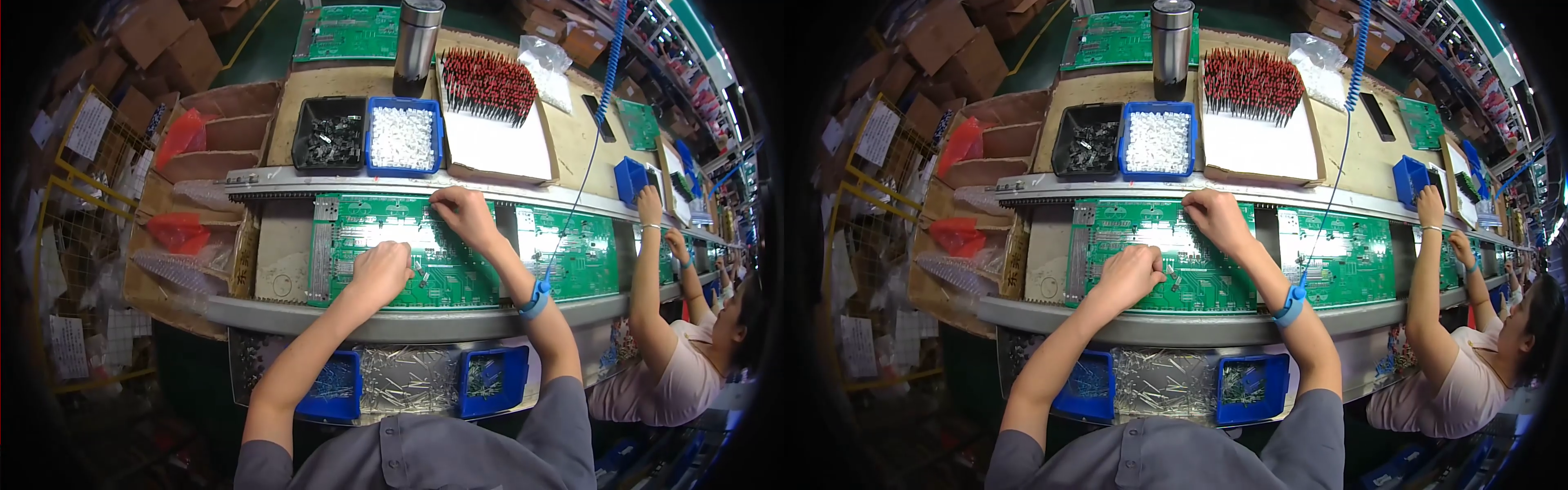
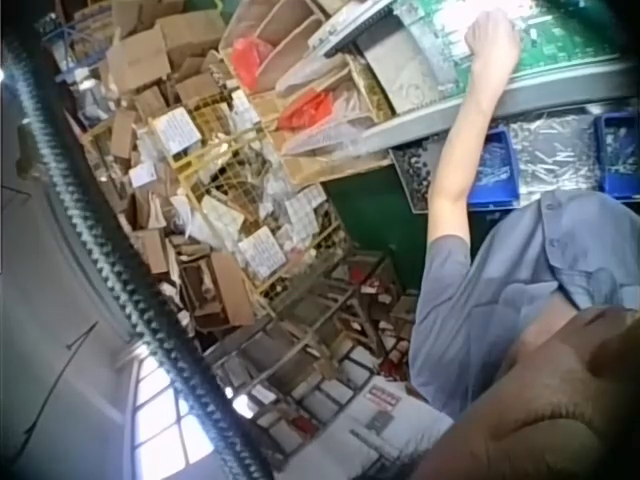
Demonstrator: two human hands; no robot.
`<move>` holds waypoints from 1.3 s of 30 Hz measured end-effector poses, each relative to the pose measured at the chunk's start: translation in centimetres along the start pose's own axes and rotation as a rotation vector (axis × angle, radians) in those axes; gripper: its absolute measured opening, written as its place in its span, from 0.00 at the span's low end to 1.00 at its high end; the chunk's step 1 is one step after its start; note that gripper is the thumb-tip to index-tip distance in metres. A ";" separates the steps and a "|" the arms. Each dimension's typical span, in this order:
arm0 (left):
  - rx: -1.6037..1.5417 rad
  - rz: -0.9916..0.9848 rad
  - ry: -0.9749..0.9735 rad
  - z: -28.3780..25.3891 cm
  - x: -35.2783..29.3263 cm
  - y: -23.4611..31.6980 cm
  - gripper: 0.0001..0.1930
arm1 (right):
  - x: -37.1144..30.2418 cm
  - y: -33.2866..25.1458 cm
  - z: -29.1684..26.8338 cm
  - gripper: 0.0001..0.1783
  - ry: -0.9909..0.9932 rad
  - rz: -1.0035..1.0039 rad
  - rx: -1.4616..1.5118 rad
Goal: The person assembles printed circuit boards on a conveyor line by picking electronic components from bins and inserting them into the boards by hand. They slide boards along the conveyor track and position a new board to continue inserting components.
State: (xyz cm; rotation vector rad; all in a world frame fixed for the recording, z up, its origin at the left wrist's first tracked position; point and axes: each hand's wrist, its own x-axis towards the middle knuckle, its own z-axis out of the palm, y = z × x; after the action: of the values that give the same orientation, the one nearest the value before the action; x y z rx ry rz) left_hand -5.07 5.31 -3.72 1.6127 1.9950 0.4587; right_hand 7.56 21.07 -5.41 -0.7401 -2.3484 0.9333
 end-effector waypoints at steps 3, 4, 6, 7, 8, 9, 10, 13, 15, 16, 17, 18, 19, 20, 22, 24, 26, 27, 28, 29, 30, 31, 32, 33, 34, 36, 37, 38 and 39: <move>-0.017 -0.009 0.025 0.0 0.1 0.0 0.08 | 0.2 0.0 0.0 0.07 -0.034 0.016 -0.013; -0.010 -0.014 -0.014 -0.2 0.2 0.2 0.08 | 0.2 0.1 0.0 0.07 -0.035 0.017 -0.014; -0.004 -0.019 -0.053 -0.4 0.3 0.3 0.07 | 0.2 0.2 0.0 0.07 -0.039 0.009 -0.018; 0.005 -0.011 -0.055 -0.5 0.3 0.3 0.07 | 0.2 0.2 0.0 0.07 -0.040 0.009 -0.017; 0.014 -0.003 -0.057 -0.5 0.2 0.3 0.06 | 0.3 0.1 0.0 0.07 -0.042 0.001 -0.024; 0.014 -0.005 -0.057 -0.6 0.2 0.2 0.06 | 0.3 0.1 0.1 0.07 -0.045 -0.006 -0.032; -0.008 0.025 -0.053 -0.8 0.1 0.2 0.06 | 0.3 0.2 0.1 0.07 -0.046 -0.005 -0.032; -0.059 0.052 -0.032 -1.5 -0.1 0.2 0.04 | 0.1 0.2 0.3 0.06 -0.025 -0.026 -0.039; -0.087 0.049 -0.016 -1.7 0.0 -0.2 0.04 | 0.0 0.0 0.4 0.06 -0.016 -0.042 -0.074; -0.162 0.066 0.014 -1.6 0.1 -0.6 0.03 | 0.0 0.0 0.5 0.06 -0.016 -0.041 -0.074; -0.237 0.082 0.044 -1.7 0.2 -0.9 0.03 | 0.0 0.2 0.6 0.05 0.011 -0.082 -0.101; -0.238 0.083 0.043 -1.8 0.3 -1.0 0.03 | -0.1 0.3 0.6 0.05 0.038 -0.123 -0.127; -0.281 0.107 0.087 -1.9 0.4 -1.2 0.03 | -0.1 0.3 0.6 0.05 0.038 -0.123 -0.127; -0.325 0.131 0.131 -2.0 0.5 -1.3 0.03 | 0.0 0.4 0.6 0.05 0.034 -0.121 -0.117; -0.325 0.177 0.176 -2.6 0.6 -1.4 0.04 | 0.0 0.4 0.6 0.05 0.030 -0.120 -0.106; -0.324 0.222 0.222 -3.0 0.7 -1.6 0.04 | 0.0 0.3 0.6 0.05 0.027 -0.128 -0.134; -0.292 0.251 0.260 -3.1 0.9 -1.8 0.03 | -0.1 0.2 0.7 0.05 0.039 -0.138 -0.128; -0.293 0.251 0.260 -3.1 1.0 -1.9 0.03 | -0.1 0.1 0.7 0.05 0.053 -0.150 -0.123; -0.299 0.256 0.272 -3.0 1.2 -2.0 0.03 | -0.1 0.2 0.7 0.05 0.052 -0.149 -0.123; -0.304 0.261 0.285 -3.0 1.3 -2.1 0.03 | 0.0 0.4 0.8 0.05 0.049 -0.148 -0.122; -0.305 0.260 0.284 -3.0 1.3 -2.1 0.03 | 0.0 0.4 0.8 0.05 0.047 -0.146 -0.120; -0.308 0.253 0.292 -3.0 1.4 -2.1 0.03 | 0.0 0.5 0.8 0.05 0.046 -0.145 -0.120; -0.311 0.245 0.300 -3.0 1.4 -2.2 0.03 | -0.1 0.4 0.6 0.05 0.039 -0.131 -0.108; -0.311 0.244 0.300 -3.0 1.4 -2.2 0.03 | -0.1 0.4 0.6 0.05 0.032 -0.116 -0.095; -0.307 0.247 0.304 -3.0 1.4 -2.3 0.03 | -0.1 0.3 0.5 0.05 0.031 -0.115 -0.094; -0.303 0.249 0.308 -3.0 1.4 -2.4 0.03 | -0.1 0.2 0.4 0.05 0.012 -0.059 -0.068; -0.305 0.256 0.317 -2.9 1.4 -2.4 0.04 | -0.1 0.2 0.4 0.05 0.011 -0.058 -0.068; -0.307 0.263 0.326 -2.9 1.5 -2.4 0.04 | -0.1 0.2 0.4 0.05 0.009 -0.055 -0.063; -0.308 0.263 0.326 -2.8 1.6 -2.4 0.04 | -0.1 0.2 0.4 0.05 0.008 -0.052 -0.057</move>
State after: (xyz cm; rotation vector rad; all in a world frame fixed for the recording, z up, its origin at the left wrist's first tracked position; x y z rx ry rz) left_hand -8.88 6.45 -3.13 1.6863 1.8190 1.1340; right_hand 7.46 20.98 -5.86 -0.7004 -2.3845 0.8427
